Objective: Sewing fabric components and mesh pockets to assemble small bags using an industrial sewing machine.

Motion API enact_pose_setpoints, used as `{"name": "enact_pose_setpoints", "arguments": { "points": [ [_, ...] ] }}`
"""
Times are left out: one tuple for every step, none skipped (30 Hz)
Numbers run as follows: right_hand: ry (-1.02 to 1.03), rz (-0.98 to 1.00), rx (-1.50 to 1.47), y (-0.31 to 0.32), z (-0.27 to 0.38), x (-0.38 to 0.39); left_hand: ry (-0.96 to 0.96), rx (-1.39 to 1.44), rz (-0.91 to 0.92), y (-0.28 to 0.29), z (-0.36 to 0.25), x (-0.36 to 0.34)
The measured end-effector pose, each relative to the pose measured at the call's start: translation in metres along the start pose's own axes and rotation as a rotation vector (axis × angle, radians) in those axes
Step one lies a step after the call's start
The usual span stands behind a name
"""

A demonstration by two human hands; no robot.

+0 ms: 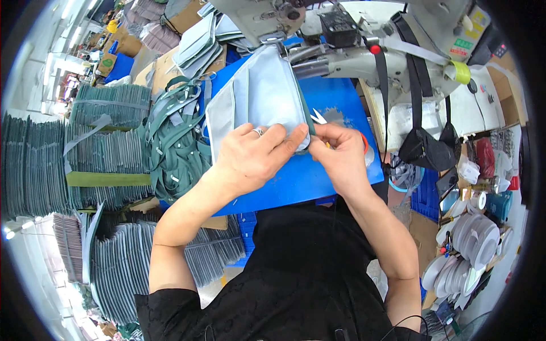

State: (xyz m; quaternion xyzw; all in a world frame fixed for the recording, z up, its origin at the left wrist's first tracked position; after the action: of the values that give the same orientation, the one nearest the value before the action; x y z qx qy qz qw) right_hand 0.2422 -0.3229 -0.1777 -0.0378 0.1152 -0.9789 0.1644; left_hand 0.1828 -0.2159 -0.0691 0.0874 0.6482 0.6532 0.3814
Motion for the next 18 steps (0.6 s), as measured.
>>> {"name": "enact_pose_setpoints", "arguments": {
  "points": [
    [0.006, -0.011, -0.022, -0.001, 0.000, -0.002, 0.002, -0.003, -0.002, -0.001, 0.003, -0.001],
    [0.010, -0.005, -0.022, -0.003, 0.000, -0.006, 0.004, -0.010, -0.003, -0.001, 0.008, -0.003],
    [-0.008, -0.006, -0.041, -0.005, -0.001, -0.010, -0.006, -0.013, -0.003, -0.002, 0.012, -0.005],
    [-0.027, -0.007, -0.059, -0.006, -0.003, -0.015, -0.016, -0.016, -0.003, -0.002, 0.016, -0.007],
    [-0.025, -0.006, -0.058, -0.008, -0.003, -0.021, -0.016, -0.017, -0.004, -0.002, 0.022, -0.010],
    [-0.022, -0.009, -0.068, -0.009, -0.003, -0.026, -0.017, -0.017, 0.005, -0.002, 0.027, -0.014],
    [-0.019, -0.012, -0.077, -0.009, -0.003, -0.031, -0.019, -0.017, 0.015, -0.004, 0.032, -0.017],
    [-0.020, -0.010, -0.079, -0.010, -0.003, -0.037, -0.018, -0.018, 0.017, -0.005, 0.038, -0.019],
    [-0.014, 0.023, -0.080, -0.013, -0.002, -0.042, -0.021, -0.002, 0.005, -0.007, 0.043, -0.022],
    [-0.009, 0.056, -0.081, -0.016, -0.001, -0.048, -0.024, 0.015, -0.006, -0.008, 0.048, -0.025],
    [-0.011, 0.056, -0.083, -0.017, -0.002, -0.054, -0.024, 0.015, -0.004, -0.009, 0.053, -0.029],
    [-0.030, 0.048, -0.089, -0.017, -0.005, -0.060, -0.026, 0.010, 0.013, -0.010, 0.058, -0.033],
    [-0.049, 0.040, -0.095, -0.018, -0.007, -0.065, -0.027, 0.006, 0.029, -0.013, 0.062, -0.037],
    [-0.051, 0.036, -0.096, -0.019, -0.006, -0.070, -0.030, 0.008, 0.031, -0.015, 0.067, -0.041],
    [-0.073, 0.009, -0.128, -0.019, -0.006, -0.075, -0.025, -0.008, 0.022, -0.015, 0.073, -0.044],
    [-0.095, -0.020, -0.161, -0.020, -0.006, -0.079, -0.021, -0.023, 0.013, -0.015, 0.079, -0.046],
    [-0.097, -0.022, -0.164, -0.024, -0.002, -0.083, -0.023, -0.022, 0.016, -0.016, 0.082, -0.048],
    [-0.129, -0.083, -0.195, -0.024, -0.001, -0.085, 0.004, 0.014, 0.007, -0.015, 0.088, -0.049]
  ]
}}
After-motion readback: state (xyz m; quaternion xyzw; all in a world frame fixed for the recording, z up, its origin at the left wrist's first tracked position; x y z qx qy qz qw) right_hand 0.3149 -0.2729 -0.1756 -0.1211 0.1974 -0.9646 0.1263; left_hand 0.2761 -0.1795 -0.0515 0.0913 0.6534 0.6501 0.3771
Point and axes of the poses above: each hand's wrist, its own x-axis away from the middle knuckle, its own y-axis out of the back of the hand, z = x × y, the point moved 9 cm from there along -x, towards the middle knuckle, and after that the axes turned 4 degrees about x, right-handed, at the moved point
